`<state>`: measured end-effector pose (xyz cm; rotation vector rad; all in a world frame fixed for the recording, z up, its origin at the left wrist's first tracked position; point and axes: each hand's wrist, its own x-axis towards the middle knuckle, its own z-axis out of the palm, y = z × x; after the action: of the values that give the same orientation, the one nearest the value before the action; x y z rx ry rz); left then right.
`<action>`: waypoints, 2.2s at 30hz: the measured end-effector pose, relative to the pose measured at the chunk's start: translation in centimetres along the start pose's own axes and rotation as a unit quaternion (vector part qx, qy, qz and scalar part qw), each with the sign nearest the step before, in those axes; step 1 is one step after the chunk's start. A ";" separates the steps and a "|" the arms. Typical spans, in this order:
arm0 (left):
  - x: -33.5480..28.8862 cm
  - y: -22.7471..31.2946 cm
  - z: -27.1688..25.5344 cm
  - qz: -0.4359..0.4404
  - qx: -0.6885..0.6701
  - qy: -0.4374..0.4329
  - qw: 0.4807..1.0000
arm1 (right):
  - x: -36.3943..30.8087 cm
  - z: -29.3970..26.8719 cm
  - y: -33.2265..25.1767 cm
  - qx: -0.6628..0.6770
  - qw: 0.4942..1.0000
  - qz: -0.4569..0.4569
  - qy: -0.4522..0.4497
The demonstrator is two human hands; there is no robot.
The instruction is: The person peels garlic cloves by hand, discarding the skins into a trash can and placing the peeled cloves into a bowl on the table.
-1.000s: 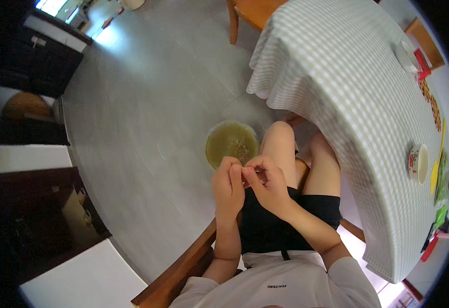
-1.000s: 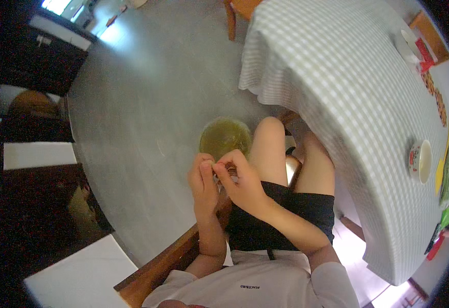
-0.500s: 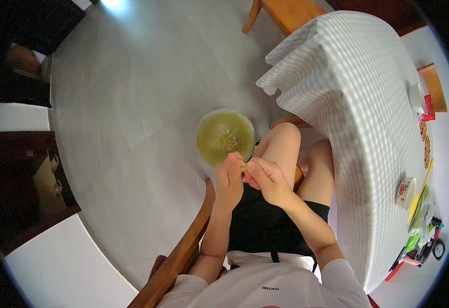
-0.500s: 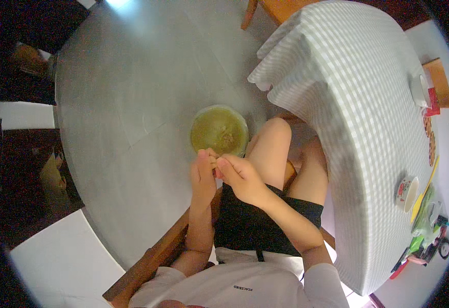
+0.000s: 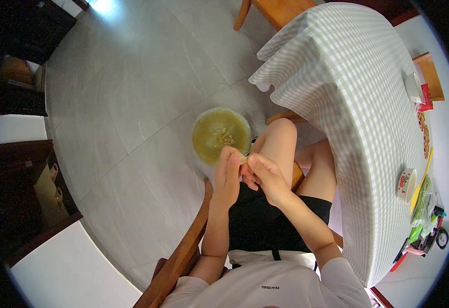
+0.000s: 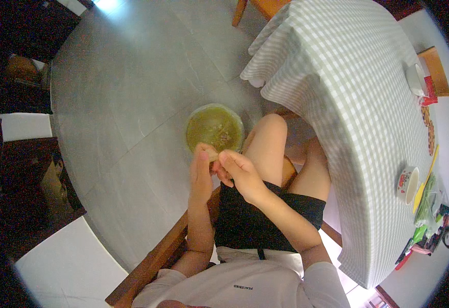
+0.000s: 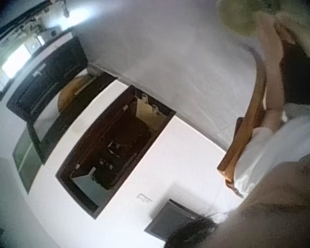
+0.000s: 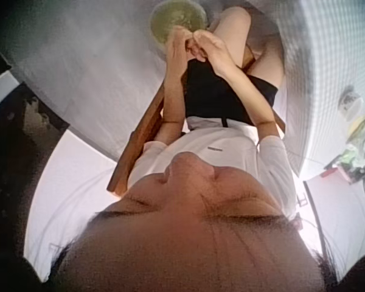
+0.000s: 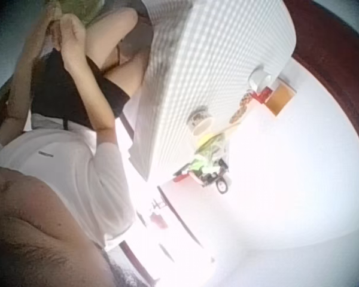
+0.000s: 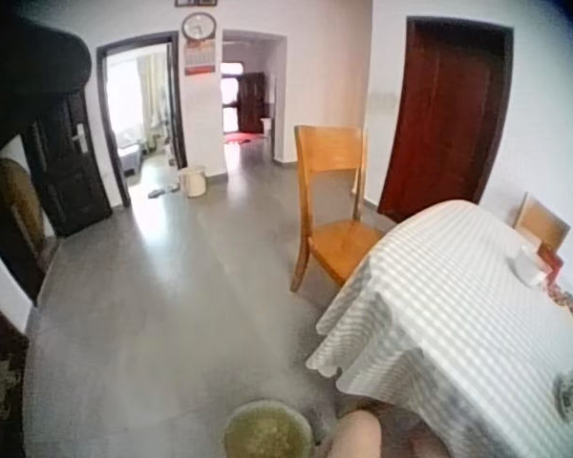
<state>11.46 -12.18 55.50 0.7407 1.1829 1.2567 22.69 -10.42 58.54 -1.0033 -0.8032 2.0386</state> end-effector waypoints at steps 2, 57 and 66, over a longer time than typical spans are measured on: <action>0.3 0.7 0.3 0.055 0.039 0.019 0.998 | 0.2 0.0 0.0 0.016 1.000 -0.008 0.016; 1.8 -1.3 -2.6 0.047 0.068 0.125 0.989 | 4.6 -1.3 3.4 -0.032 0.993 -0.110 0.043; 3.4 -4.0 -3.2 0.008 0.071 0.218 0.973 | 6.9 -3.3 6.5 -0.030 0.994 -0.050 0.097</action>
<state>9.38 -10.33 50.06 0.5919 1.6393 1.4020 20.29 -7.72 49.24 -1.1520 -0.7991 1.8106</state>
